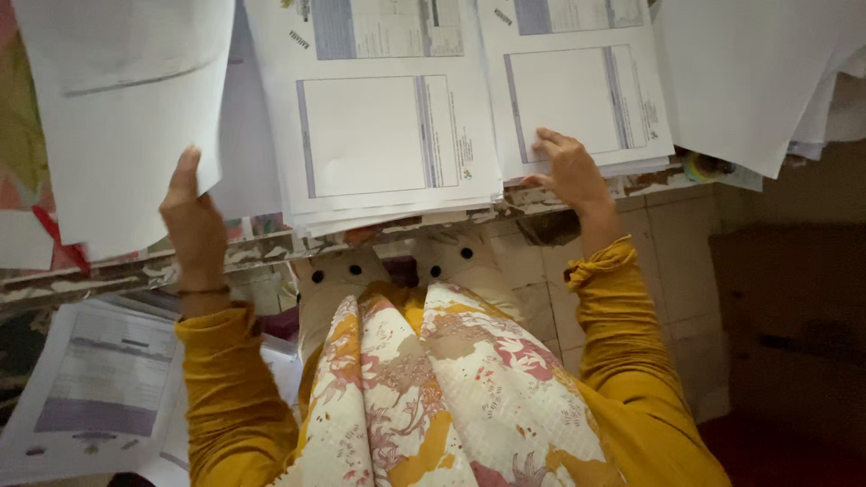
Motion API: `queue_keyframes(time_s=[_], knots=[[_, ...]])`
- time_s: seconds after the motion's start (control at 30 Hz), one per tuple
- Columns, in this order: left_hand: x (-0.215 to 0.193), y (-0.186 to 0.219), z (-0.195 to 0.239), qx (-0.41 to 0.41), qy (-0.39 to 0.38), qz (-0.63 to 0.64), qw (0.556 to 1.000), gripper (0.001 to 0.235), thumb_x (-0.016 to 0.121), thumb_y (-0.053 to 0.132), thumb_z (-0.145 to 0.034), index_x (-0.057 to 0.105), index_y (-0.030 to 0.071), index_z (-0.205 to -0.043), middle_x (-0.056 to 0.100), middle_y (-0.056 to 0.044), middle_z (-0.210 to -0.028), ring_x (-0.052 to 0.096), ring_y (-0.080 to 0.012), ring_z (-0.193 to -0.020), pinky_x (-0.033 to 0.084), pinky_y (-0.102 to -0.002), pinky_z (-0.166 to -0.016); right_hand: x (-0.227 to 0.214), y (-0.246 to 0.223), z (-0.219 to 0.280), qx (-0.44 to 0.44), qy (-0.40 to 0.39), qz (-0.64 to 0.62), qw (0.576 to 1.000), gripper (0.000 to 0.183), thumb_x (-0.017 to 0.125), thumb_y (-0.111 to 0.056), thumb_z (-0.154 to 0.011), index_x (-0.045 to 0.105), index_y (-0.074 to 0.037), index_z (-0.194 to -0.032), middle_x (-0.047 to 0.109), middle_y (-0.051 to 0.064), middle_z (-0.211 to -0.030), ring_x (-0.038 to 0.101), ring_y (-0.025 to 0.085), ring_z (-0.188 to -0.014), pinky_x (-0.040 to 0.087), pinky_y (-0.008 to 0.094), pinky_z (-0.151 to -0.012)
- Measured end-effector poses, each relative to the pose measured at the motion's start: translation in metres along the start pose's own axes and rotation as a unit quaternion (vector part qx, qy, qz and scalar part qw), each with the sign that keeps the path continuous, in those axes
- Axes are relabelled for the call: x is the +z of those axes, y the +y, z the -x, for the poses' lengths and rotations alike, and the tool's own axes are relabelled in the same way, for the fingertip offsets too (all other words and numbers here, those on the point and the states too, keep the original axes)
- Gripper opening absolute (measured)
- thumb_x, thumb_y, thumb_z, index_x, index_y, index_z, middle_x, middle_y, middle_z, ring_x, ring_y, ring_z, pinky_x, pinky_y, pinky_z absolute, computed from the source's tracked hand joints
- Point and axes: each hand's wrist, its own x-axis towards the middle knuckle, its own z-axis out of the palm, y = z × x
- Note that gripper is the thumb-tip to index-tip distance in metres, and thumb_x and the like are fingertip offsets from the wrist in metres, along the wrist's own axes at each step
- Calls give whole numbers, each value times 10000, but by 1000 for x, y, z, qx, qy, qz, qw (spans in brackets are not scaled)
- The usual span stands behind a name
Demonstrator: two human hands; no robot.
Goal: The person organizes a stack of papers on a table, separating them into smaller piles and aligning them. They use a red pen to mark or hold down a sheet of paper during the process.
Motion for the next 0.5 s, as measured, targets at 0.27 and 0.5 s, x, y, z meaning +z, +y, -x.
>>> queue_keyframes(time_s=[0.27, 0.5], knots=[[144, 117, -11, 117, -60, -203, 970, 738, 622, -169, -835, 484, 4, -1539, 520, -235, -1540, 541, -379, -1383, 518, -598, -1058, 1, 12, 0, -26, -1, -65, 998, 404, 779, -223, -912, 708, -17, -1253, 624, 252, -1442, 628, 474, -1237, 523, 536, -1041], [220, 207, 12, 157, -225, -237, 932, 727, 598, -34, -913, 348, -4, -1596, 308, -252, -1670, 296, -409, -1541, 351, -767, -1095, 10, 5, 4, -22, 45, -20, 999, 395, 692, -83, -891, 687, -81, -1286, 649, 209, -1423, 638, 423, -1267, 504, 533, -1022]])
